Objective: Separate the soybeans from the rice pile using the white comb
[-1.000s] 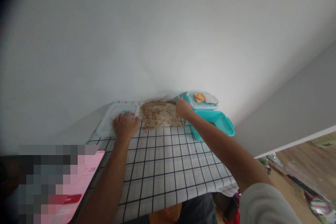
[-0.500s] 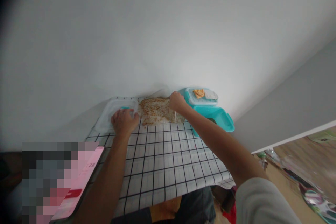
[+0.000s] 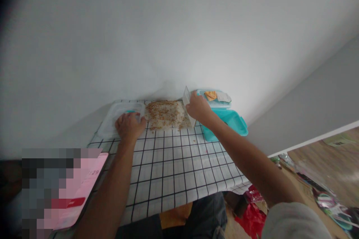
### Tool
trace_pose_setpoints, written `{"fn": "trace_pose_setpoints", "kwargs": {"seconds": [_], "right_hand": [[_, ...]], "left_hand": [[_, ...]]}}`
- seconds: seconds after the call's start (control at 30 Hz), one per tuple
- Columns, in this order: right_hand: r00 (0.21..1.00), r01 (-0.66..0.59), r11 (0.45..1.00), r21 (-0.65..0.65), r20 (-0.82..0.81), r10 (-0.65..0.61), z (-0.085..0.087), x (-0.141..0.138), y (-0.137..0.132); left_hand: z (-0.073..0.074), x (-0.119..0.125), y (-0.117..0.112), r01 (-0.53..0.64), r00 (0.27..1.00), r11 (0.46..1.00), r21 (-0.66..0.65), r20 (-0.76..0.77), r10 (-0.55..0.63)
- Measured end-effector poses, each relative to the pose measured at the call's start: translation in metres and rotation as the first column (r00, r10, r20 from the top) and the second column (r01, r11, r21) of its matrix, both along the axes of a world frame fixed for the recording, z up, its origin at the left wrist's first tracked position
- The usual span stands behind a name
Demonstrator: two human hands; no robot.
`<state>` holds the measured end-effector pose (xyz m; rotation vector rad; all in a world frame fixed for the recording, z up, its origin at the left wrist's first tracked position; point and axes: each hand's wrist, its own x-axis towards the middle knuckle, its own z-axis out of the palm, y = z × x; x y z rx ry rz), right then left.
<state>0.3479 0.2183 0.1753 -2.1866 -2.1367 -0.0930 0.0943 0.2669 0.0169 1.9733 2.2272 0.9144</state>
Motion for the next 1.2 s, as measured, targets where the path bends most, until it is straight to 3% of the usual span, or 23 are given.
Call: {"fn": "trace_pose_setpoints", "kwargs": {"seconds": [0.17,0.43,0.53,0.63,0.73,0.8,0.87,1.0,1.1,1.2], "right_hand": [[0.997,0.072,0.993,0.090,-0.037,-0.069,-0.014,0.022,-0.031],[0.971,0.187,0.982,0.020,-0.156,-0.182,-0.019,0.029,-0.015],[0.973,0.175,0.984,0.030,-0.160,-0.168,-0.013,0.023,-0.027],[0.979,0.149,0.985,0.083,-0.149,-0.136,-0.006,0.017,-0.063],[0.987,0.075,0.991,0.113,-0.149,-0.058,-0.009,0.019,-0.117],[0.980,-0.073,0.993,0.097,-0.177,0.089,-0.022,0.025,-0.158],[0.972,-0.129,0.982,0.140,-0.178,0.153,-0.043,0.032,-0.200],[0.911,-0.373,0.897,0.235,-0.088,0.402,-0.085,0.041,-0.271],[0.885,-0.441,0.870,0.220,-0.055,0.462,-0.102,0.045,-0.298],[0.915,-0.321,0.895,0.310,-0.143,0.378,-0.105,0.045,-0.297]], "left_hand": [[-0.001,0.000,0.000,-0.003,1.000,1.000,0.016,-0.008,0.003],[-0.002,0.000,0.001,0.003,1.000,0.999,0.040,-0.002,-0.003],[-0.002,-0.001,0.002,0.007,1.000,0.999,0.039,0.012,-0.008],[-0.002,-0.001,0.002,0.011,1.000,0.999,0.037,0.024,-0.012],[-0.002,-0.001,0.002,0.008,0.999,0.999,0.035,0.032,-0.010],[-0.002,-0.001,0.003,0.003,0.999,0.999,0.034,0.034,-0.005],[-0.002,0.000,0.003,0.002,0.999,0.999,0.032,0.033,-0.003],[-0.002,0.000,0.003,0.009,1.000,1.000,0.028,0.022,-0.010],[-0.002,0.000,0.002,0.007,1.000,1.000,0.030,0.010,-0.007],[-0.003,0.000,0.002,0.002,1.000,0.999,0.035,0.001,-0.002]]}}
